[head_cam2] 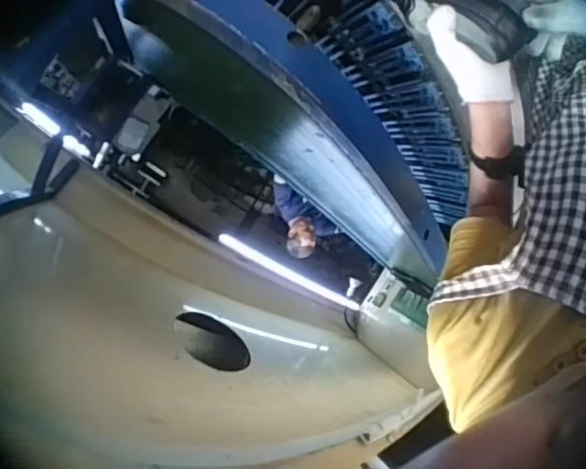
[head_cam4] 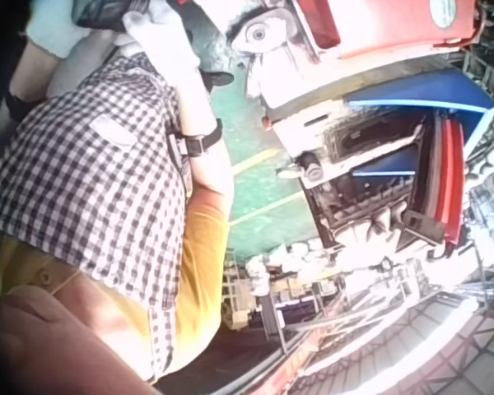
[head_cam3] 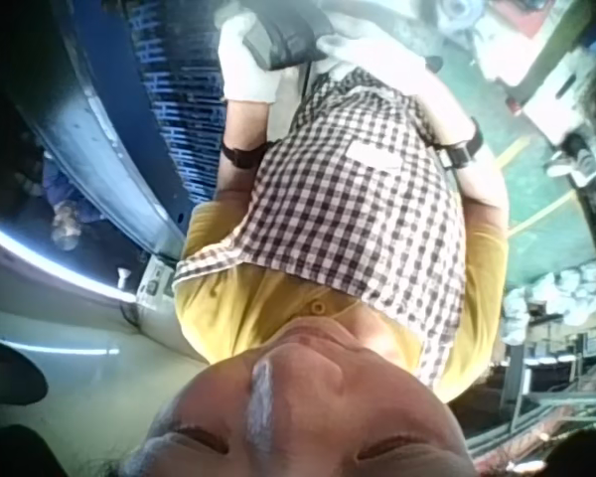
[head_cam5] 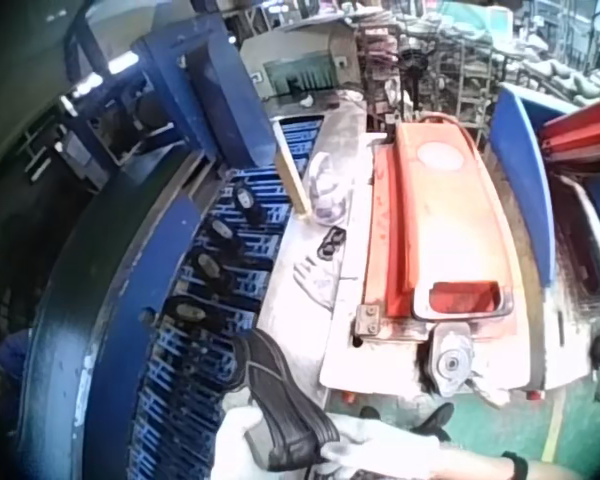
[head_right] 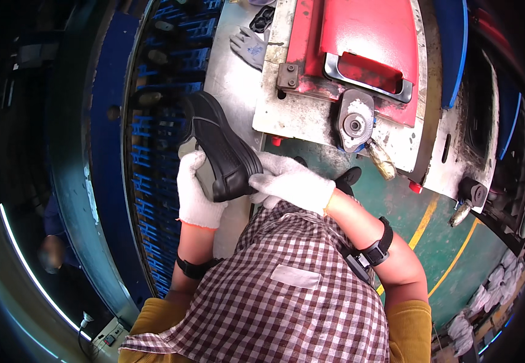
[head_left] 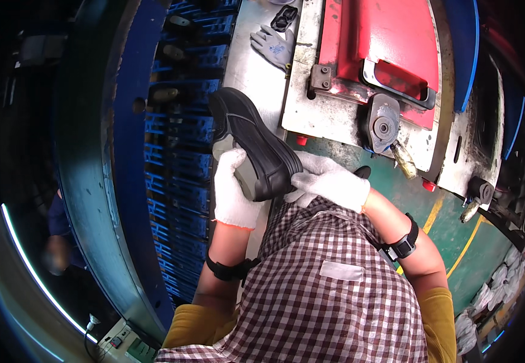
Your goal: Attaching soles to shoe uppers using a heat press machine and organizing shoe lasts.
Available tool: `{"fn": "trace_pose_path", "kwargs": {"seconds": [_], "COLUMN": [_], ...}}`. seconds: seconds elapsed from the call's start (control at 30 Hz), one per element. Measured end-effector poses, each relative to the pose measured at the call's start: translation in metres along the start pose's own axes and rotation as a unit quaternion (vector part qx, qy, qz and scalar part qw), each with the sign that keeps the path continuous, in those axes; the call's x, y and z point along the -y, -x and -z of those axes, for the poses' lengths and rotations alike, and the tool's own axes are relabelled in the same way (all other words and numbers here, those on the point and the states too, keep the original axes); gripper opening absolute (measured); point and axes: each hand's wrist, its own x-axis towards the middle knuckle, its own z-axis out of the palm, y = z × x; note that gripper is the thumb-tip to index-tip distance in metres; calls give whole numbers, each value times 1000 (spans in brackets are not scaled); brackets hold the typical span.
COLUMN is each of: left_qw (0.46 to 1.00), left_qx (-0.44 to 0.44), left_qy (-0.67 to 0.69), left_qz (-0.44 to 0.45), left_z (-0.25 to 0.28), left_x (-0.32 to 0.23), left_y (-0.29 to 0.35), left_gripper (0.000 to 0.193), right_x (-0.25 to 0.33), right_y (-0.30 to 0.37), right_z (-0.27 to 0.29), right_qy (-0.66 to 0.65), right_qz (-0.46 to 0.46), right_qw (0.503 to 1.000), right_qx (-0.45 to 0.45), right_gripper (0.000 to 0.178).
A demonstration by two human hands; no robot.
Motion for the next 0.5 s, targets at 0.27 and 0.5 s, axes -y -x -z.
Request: {"fn": "trace_pose_path", "kwargs": {"seconds": [0.27,0.5], "left_qw": [1000,1000], "left_qx": [-6,-11], "left_qy": [4,9], "left_qz": [-14,4], "left_z": [-3,25], "left_x": [7,25], "left_y": [3,7], "left_gripper": [46,48], "right_x": [17,-3], "right_y": [1,-7], "right_z": [-18,-11], "right_qy": [346,130], "right_qz": [-34,-65], "right_qw": [928,986], "right_qx": [-131,-85], "right_gripper": [59,65]}}
